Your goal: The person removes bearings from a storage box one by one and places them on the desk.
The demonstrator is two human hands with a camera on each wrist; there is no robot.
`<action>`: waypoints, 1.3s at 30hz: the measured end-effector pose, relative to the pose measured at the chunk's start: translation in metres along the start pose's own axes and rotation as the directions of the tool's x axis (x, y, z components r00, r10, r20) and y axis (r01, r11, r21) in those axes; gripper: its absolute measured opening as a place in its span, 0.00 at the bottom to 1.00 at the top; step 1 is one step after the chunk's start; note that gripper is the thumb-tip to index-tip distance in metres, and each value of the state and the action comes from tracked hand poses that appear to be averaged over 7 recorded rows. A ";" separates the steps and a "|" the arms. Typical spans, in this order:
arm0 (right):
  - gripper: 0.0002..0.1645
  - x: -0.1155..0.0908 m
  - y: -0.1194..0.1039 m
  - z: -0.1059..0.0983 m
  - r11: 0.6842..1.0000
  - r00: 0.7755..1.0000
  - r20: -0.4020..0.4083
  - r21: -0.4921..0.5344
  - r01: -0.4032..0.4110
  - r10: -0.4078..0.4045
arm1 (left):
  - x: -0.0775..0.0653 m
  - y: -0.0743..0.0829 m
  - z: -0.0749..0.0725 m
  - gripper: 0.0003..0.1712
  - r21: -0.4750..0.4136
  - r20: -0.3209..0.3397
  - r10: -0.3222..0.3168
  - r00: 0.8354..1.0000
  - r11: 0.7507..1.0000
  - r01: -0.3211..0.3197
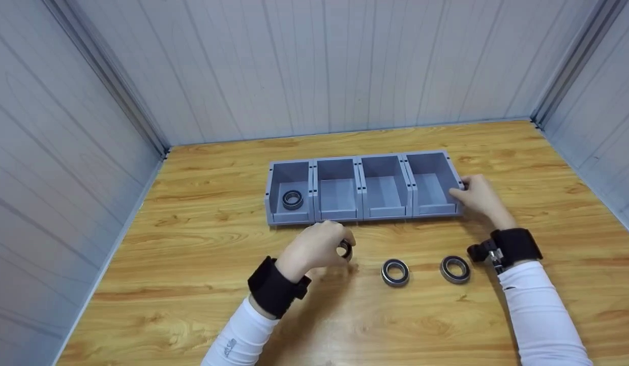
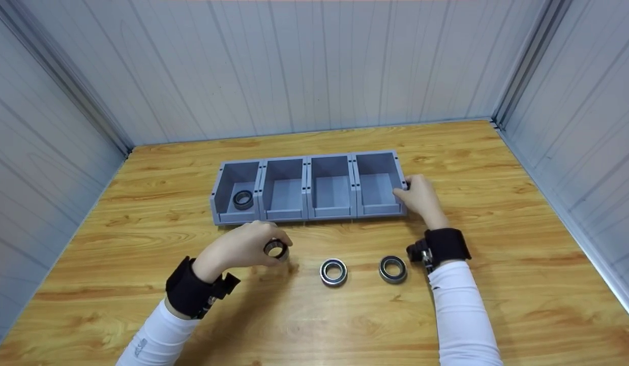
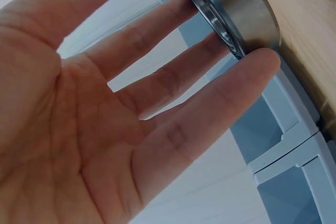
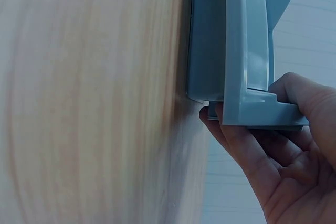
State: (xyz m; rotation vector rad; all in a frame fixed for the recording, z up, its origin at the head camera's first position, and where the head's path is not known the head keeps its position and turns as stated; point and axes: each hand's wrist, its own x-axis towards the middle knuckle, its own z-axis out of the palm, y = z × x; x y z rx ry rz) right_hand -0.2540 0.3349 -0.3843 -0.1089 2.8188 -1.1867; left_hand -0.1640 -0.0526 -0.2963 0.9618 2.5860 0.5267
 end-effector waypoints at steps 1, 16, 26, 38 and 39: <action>0.14 0.000 0.000 0.000 1.000 1.000 0.000 -0.002 -0.002 0.002 | 0.000 0.000 0.001 0.06 -0.003 0.002 0.000 1.000 1.000 0.000; 0.17 0.001 0.002 -0.001 1.000 1.000 0.004 -0.007 -0.005 0.005 | 0.000 -0.002 0.017 0.13 0.003 0.035 -0.027 0.999 1.000 0.027; 0.19 0.001 0.002 -0.001 0.999 0.999 0.022 -0.009 -0.031 0.031 | -0.002 -0.002 0.023 0.15 -0.025 0.039 -0.005 0.999 1.000 0.006; 0.15 0.002 0.002 0.000 1.000 1.000 0.015 -0.012 -0.014 0.014 | -0.004 -0.006 0.032 0.10 -0.046 0.015 0.042 0.999 0.998 -0.041; 0.15 0.002 0.002 0.000 1.000 1.000 0.014 -0.014 -0.012 0.012 | -0.004 -0.006 0.033 0.10 -0.041 0.015 0.044 0.999 0.998 -0.043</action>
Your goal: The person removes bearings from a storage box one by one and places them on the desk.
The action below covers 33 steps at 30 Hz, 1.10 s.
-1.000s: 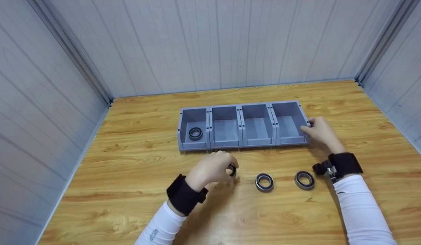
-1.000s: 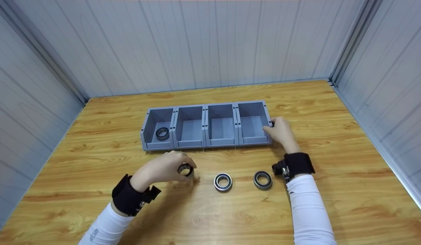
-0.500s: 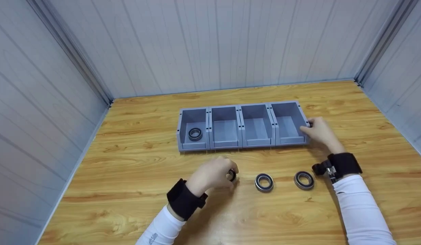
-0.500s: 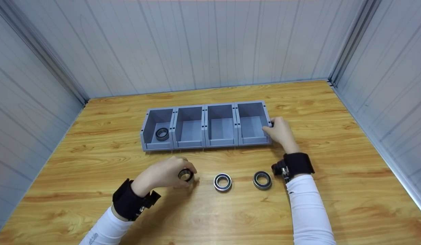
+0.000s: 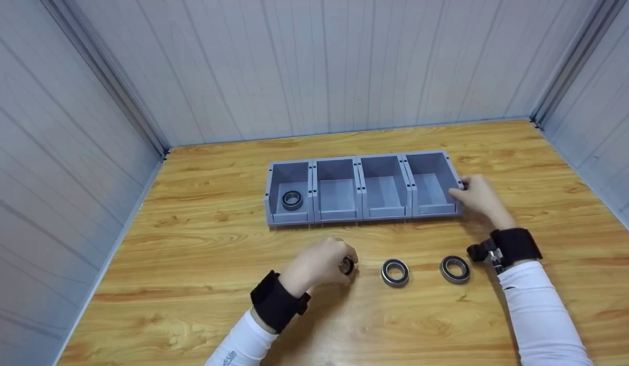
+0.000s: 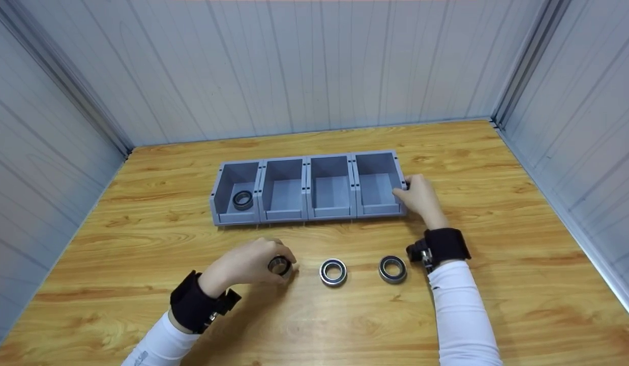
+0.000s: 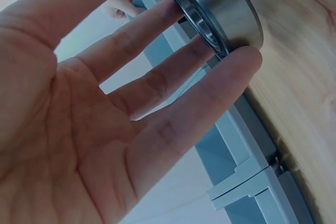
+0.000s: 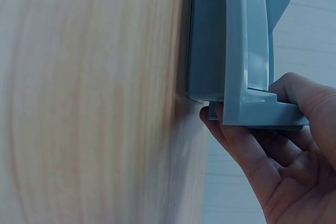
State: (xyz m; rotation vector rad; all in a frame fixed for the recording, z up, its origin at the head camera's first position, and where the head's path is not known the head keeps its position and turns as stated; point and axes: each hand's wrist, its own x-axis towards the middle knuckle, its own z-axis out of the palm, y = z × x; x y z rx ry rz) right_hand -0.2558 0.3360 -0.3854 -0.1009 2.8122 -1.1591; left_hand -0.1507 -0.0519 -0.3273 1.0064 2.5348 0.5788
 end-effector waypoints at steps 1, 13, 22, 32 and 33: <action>0.15 0.000 0.000 0.000 1.000 1.000 -0.001 -0.001 0.000 0.000 | 0.000 0.000 0.001 0.10 0.006 -0.001 0.002 1.000 1.000 -0.002; 0.14 -0.001 -0.001 0.000 1.000 1.000 0.002 0.004 -0.010 0.010 | -0.001 0.001 0.005 0.04 0.022 -0.006 -0.010 1.000 1.000 0.010; 0.13 -0.001 -0.002 -0.001 1.000 1.000 0.003 0.007 -0.013 0.013 | -0.001 0.000 0.009 0.05 0.041 -0.004 -0.030 1.000 0.999 0.030; 0.16 -0.002 -0.002 -0.001 1.000 1.000 -0.006 0.022 0.001 -0.001 | -0.002 0.001 0.012 0.07 0.046 -0.014 -0.052 0.999 0.998 0.052; 0.16 -0.002 -0.002 -0.001 1.000 1.000 -0.006 0.023 0.001 -0.001 | -0.002 0.001 0.012 0.07 0.045 -0.015 -0.054 0.998 0.997 0.055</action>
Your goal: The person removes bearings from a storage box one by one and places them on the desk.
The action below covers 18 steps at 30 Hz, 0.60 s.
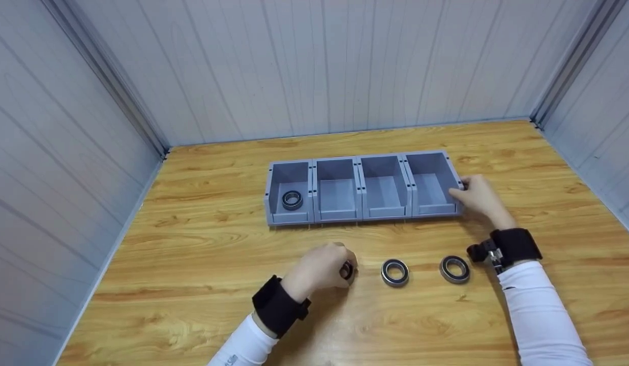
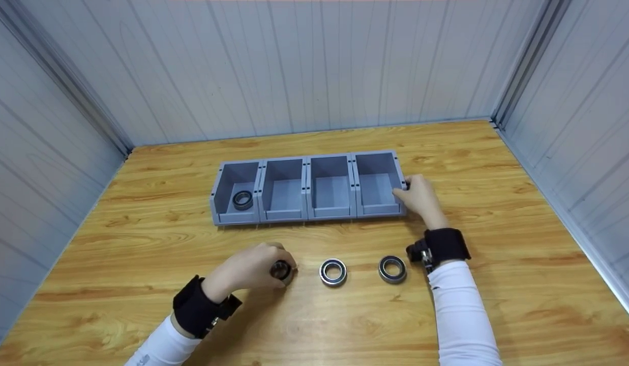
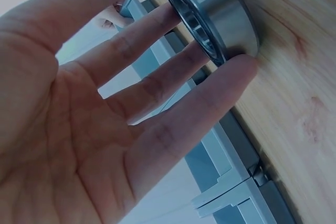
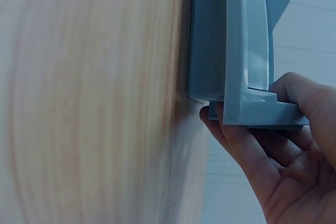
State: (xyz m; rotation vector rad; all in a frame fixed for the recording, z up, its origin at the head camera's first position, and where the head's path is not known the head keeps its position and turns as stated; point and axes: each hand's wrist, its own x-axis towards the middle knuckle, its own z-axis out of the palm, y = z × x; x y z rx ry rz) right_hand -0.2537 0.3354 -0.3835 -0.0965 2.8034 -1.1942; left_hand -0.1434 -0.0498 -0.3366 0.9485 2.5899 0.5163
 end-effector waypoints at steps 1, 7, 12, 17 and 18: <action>0.16 0.000 0.001 0.000 1.000 1.000 0.003 0.003 -0.005 0.005 | 0.000 0.000 0.000 0.08 0.004 -0.002 -0.001 1.000 1.000 0.001; 0.14 0.001 0.002 0.000 1.000 1.000 -0.005 -0.017 -0.002 0.002 | 0.000 0.001 0.001 0.10 0.020 -0.002 -0.005 1.000 1.000 0.005; 0.13 0.001 0.002 -0.001 1.000 1.000 0.005 -0.023 -0.007 0.007 | 0.001 0.000 0.002 0.11 0.051 -0.009 0.001 1.000 0.999 -0.001; 0.16 0.002 0.005 0.000 1.000 1.000 -0.005 -0.016 -0.025 0.025 | 0.000 -0.001 0.003 0.11 0.055 -0.024 0.011 1.000 0.998 -0.010; 0.16 0.002 0.005 0.000 1.000 1.000 -0.006 -0.013 -0.024 0.024 | 0.000 -0.001 0.003 0.11 0.053 -0.025 0.011 1.000 0.999 -0.010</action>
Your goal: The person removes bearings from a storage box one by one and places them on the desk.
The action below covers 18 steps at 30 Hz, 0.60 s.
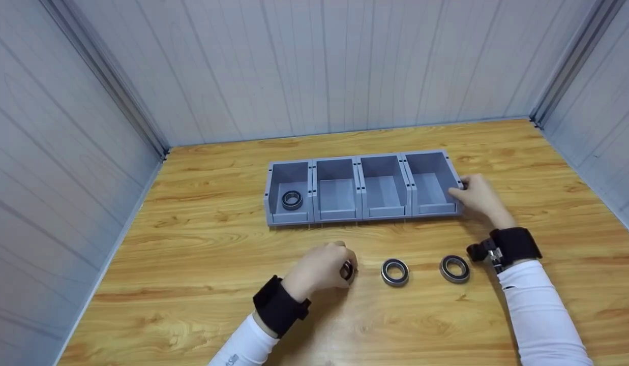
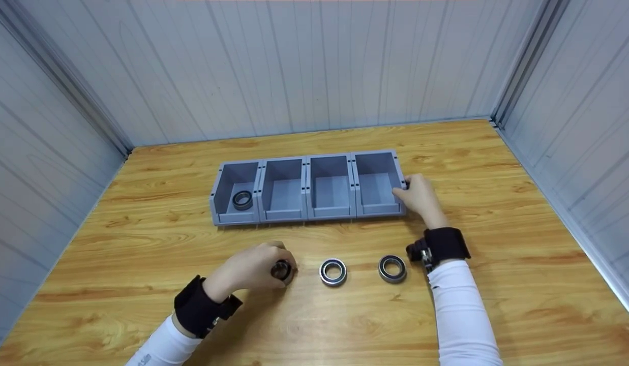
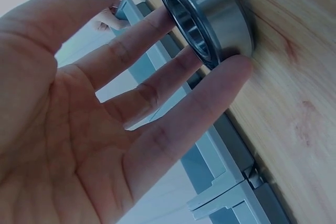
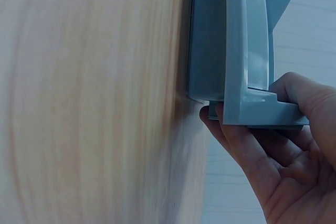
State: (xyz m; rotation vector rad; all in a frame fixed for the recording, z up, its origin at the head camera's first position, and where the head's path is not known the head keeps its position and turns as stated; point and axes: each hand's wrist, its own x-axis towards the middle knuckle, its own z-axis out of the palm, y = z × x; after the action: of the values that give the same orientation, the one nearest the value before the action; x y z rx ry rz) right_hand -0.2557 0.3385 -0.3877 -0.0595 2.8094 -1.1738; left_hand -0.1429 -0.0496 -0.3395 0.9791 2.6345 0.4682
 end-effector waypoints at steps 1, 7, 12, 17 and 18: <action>0.17 0.000 0.000 0.000 1.000 1.000 0.000 0.002 0.001 -0.001 | 0.000 0.000 0.000 0.11 -0.001 0.000 0.000 1.000 1.000 0.000; 0.17 -0.001 -0.002 0.000 1.000 1.000 0.007 0.001 0.023 -0.023 | 0.000 0.000 0.001 0.12 0.005 0.001 -0.007 1.000 1.000 0.007; 0.17 0.000 -0.003 0.000 1.000 1.000 0.009 -0.002 0.021 -0.021 | 0.001 -0.001 0.002 0.13 0.002 0.010 -0.022 1.000 1.000 0.022; 0.19 0.000 -0.003 0.000 1.000 1.000 0.021 0.008 0.007 -0.008 | 0.001 -0.001 0.002 0.14 0.006 0.010 -0.026 1.000 1.000 0.026; 0.19 0.000 -0.003 0.000 1.000 1.000 0.021 0.009 0.007 -0.007 | 0.001 0.000 0.002 0.14 0.006 0.009 -0.027 1.000 1.000 0.027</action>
State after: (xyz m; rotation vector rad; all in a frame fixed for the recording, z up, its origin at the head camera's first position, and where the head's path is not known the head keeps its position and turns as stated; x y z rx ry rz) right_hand -0.2557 0.3366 -0.3851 -0.0810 2.7877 -1.1799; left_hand -0.1429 -0.0489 -0.3418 0.9442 2.6396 0.4488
